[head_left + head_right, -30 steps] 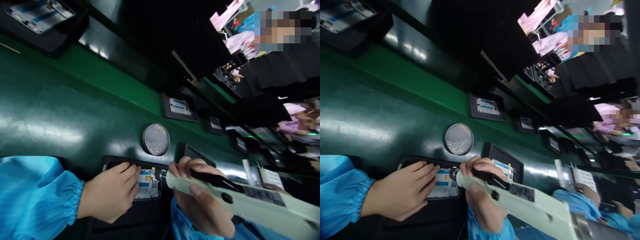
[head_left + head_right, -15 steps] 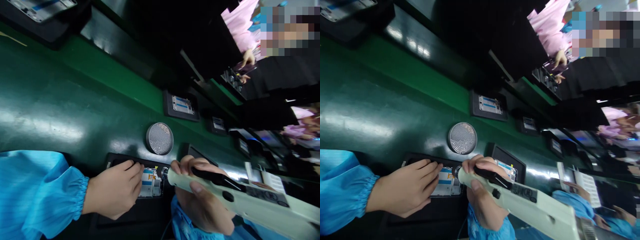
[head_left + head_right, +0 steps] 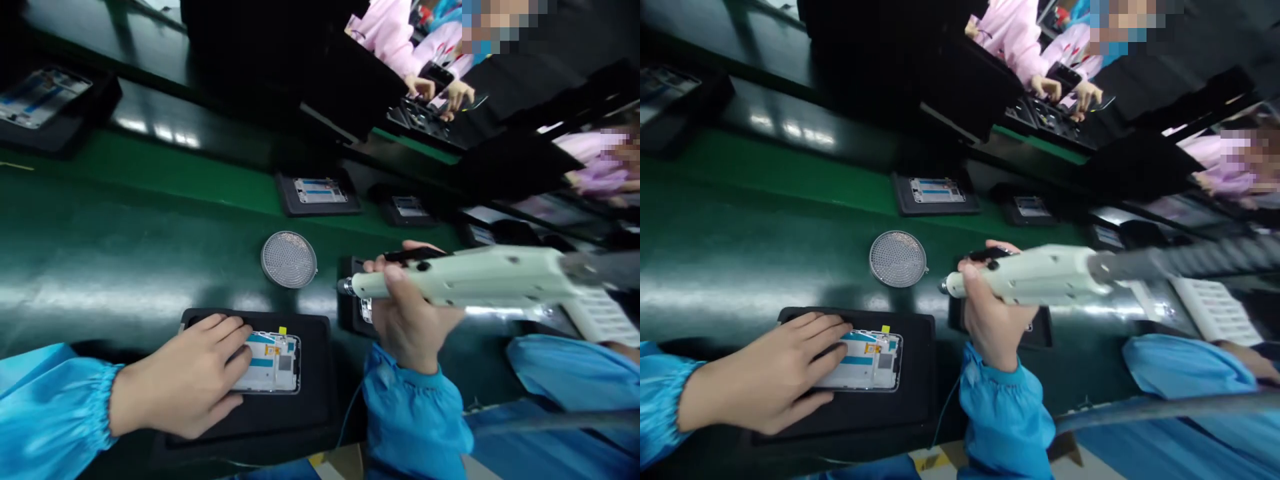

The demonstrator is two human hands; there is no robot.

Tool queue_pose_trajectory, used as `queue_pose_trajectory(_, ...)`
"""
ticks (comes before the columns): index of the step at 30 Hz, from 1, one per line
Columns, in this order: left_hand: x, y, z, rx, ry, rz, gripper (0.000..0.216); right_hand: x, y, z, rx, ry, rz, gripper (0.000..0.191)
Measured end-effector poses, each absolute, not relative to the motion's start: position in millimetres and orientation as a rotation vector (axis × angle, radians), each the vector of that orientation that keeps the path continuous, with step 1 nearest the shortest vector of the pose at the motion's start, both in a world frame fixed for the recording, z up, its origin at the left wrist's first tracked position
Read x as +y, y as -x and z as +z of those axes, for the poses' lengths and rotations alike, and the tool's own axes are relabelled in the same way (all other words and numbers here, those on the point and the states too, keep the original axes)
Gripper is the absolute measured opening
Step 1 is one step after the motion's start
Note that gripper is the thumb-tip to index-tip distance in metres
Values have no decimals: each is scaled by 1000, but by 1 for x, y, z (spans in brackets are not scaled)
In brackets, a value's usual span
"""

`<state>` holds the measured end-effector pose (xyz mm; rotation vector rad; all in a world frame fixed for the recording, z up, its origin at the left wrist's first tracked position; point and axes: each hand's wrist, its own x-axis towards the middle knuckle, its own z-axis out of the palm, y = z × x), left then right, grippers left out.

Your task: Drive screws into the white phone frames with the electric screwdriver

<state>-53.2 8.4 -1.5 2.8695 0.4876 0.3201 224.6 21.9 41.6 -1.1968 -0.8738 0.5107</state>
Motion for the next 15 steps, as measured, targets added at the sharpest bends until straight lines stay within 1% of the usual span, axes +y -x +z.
queue_pose_trajectory(3, 10, 39, -5, 471, -2944, 388, 28, 34, -235, 28, -849, 1225, 445, 36)
queue_pose_trajectory(6, 13, 24, -12, 442, -3006, 451, 21, 44, -244, 17, -886, 1320, 431, 34)
queue_pose_trajectory(9, 18, 19, -19, 465, -3027, 489, 17, 40, -247, 16, -972, 1348, 394, 43)
queue_pose_trajectory(12, 21, 18, -24, 478, -3039, 535, 18, 14, -239, 18, -1053, 1330, 132, 55)
queue_pose_trajectory(13, 21, 18, -25, 477, -3040, 547, 19, 3, -234, 18, -1091, 1351, 14, 55)
queue_pose_trajectory(14, 21, 17, -27, 475, -3038, 558, 21, -9, -228, 17, -1179, 1368, -41, 47)
queue_pose_trajectory(15, 21, 17, -28, 472, -3033, 563, 22, -21, -221, 15, -1349, 1374, -50, 35)
